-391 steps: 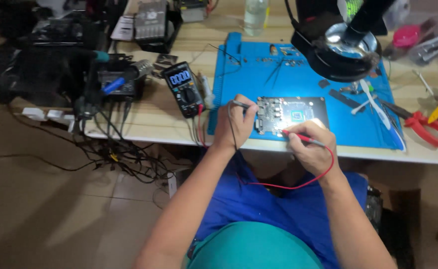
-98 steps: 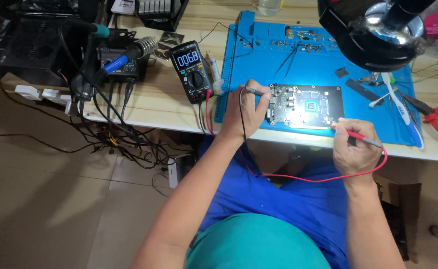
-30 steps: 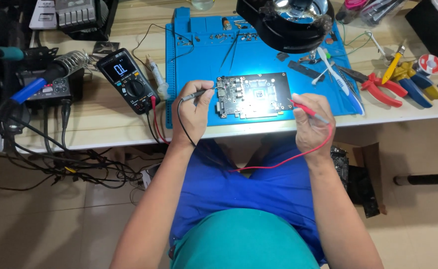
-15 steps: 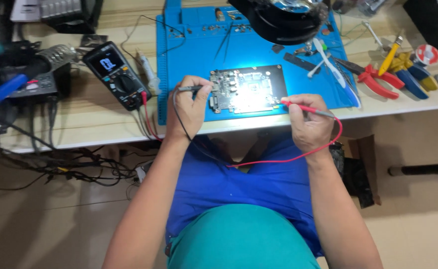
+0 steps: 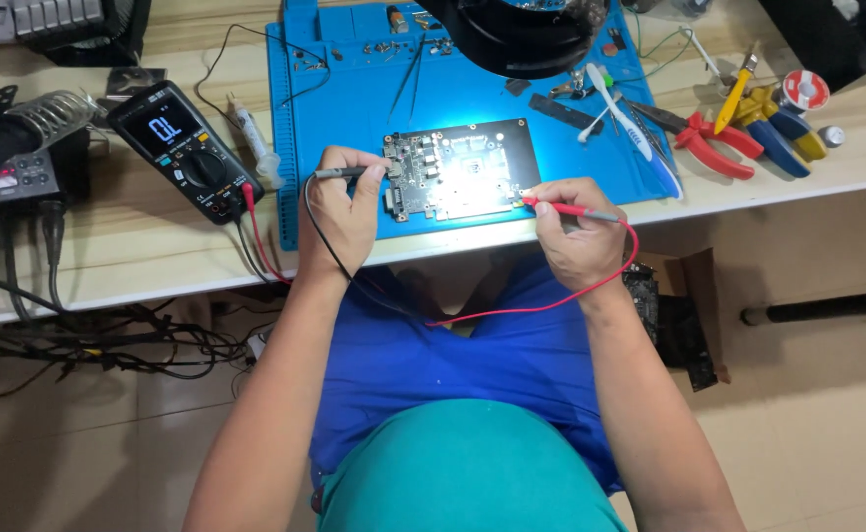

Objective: Using a digital multimeter to test various points on a circuit board for diagnostic purposes.

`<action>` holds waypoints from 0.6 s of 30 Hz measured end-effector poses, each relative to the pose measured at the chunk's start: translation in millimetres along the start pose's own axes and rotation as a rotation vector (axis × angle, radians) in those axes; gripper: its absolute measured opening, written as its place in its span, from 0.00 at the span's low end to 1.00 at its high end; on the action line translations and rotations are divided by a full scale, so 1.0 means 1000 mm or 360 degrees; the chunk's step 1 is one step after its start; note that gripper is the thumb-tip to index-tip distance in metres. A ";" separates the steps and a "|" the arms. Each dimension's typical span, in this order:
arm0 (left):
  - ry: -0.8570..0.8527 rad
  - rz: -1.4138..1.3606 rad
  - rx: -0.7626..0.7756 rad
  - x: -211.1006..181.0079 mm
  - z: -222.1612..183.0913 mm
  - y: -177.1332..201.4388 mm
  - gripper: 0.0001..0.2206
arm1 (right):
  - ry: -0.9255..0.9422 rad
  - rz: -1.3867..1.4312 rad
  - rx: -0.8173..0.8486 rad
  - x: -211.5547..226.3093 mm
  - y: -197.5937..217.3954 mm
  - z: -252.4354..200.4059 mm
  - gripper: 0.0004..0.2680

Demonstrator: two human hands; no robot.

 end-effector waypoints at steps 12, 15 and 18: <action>0.0025 -0.0009 0.0002 -0.003 0.001 0.001 0.07 | 0.0092 -0.0115 -0.0014 -0.001 -0.001 -0.001 0.02; 0.0035 -0.0021 0.0006 -0.002 0.001 0.001 0.07 | 0.0122 -0.0142 0.0002 0.002 -0.002 0.000 0.02; 0.0050 -0.0031 0.0007 -0.005 0.001 0.001 0.08 | 0.0120 -0.0158 0.0011 0.003 -0.001 0.000 0.02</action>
Point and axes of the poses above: each hand's wrist, its own z-axis towards the middle knuckle, its own y-axis out of the back of the hand, x = y × z, the point moved 2 cm from there along z, towards the middle knuckle, and after that the axes turned 9 degrees about -x, right-handed, at the moved point
